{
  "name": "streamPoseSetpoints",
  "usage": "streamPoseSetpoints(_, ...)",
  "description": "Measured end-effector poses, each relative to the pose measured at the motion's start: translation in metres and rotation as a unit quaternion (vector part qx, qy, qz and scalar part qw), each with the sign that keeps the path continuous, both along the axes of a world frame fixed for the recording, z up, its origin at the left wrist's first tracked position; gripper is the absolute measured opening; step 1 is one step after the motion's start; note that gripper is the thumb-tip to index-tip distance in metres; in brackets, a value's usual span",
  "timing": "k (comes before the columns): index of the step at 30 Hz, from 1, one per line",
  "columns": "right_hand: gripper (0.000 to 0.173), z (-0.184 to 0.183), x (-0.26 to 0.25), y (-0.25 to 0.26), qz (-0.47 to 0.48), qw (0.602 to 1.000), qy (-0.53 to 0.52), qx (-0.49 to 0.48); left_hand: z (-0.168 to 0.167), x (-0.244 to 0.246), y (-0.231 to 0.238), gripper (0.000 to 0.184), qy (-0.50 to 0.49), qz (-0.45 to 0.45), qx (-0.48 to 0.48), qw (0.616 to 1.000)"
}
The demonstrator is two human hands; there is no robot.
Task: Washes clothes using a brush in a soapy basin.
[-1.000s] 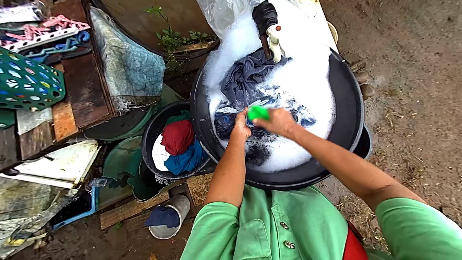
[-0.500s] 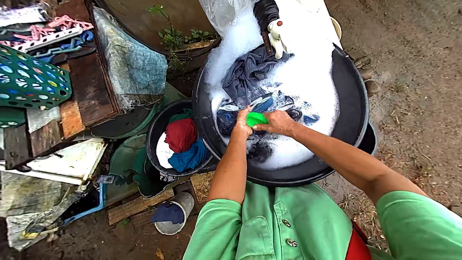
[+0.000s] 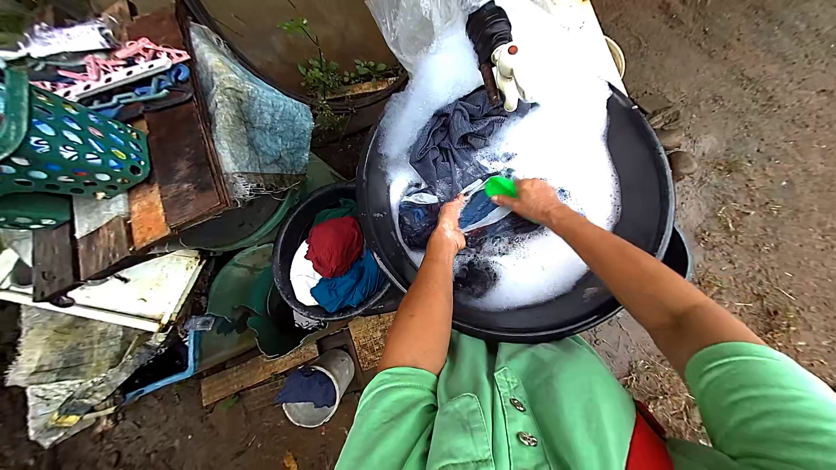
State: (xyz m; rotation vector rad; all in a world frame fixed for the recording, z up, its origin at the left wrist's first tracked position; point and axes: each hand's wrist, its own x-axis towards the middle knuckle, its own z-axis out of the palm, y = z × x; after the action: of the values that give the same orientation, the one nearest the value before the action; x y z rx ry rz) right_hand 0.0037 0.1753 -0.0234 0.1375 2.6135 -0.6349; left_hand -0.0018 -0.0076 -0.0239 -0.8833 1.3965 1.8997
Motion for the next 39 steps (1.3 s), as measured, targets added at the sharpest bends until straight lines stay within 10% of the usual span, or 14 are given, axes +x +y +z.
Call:
streamPoseSetpoints(20, 0.053, 0.052, 0.029, -0.082, -0.105, 0.952, 0.139, -0.252, 0.089, 0.006, -0.03, 0.036, 0.114, 0.059, -0.031, 0.991)
streamPoseSetpoints(26, 0.067, 0.0, 0.022, 0.037, -0.211, 0.974, 0.041, -0.07, 0.139, -0.015, -0.082, 0.022, 0.35, 0.091, 0.124, 0.924)
streamPoseSetpoints(31, 0.065, -0.004, 0.045, 0.042, -0.319, 0.928, 0.001, -0.194, 0.049, 0.016, -0.042, 0.041, 0.113, -0.03, -0.06, 0.991)
streamPoseSetpoints(35, 0.039, -0.003, 0.053, 0.025, -0.273, 0.94, -0.104, -0.174, 0.067, 0.019, -0.038, 0.039, 0.224, -0.283, -0.313, 0.879)
streamPoseSetpoints(39, 0.017, 0.047, 0.061, 0.041, -0.357, 0.868, 0.004, -0.344, 0.126, 0.019, -0.077, 0.028, 0.361, -0.238, -0.232, 0.871)
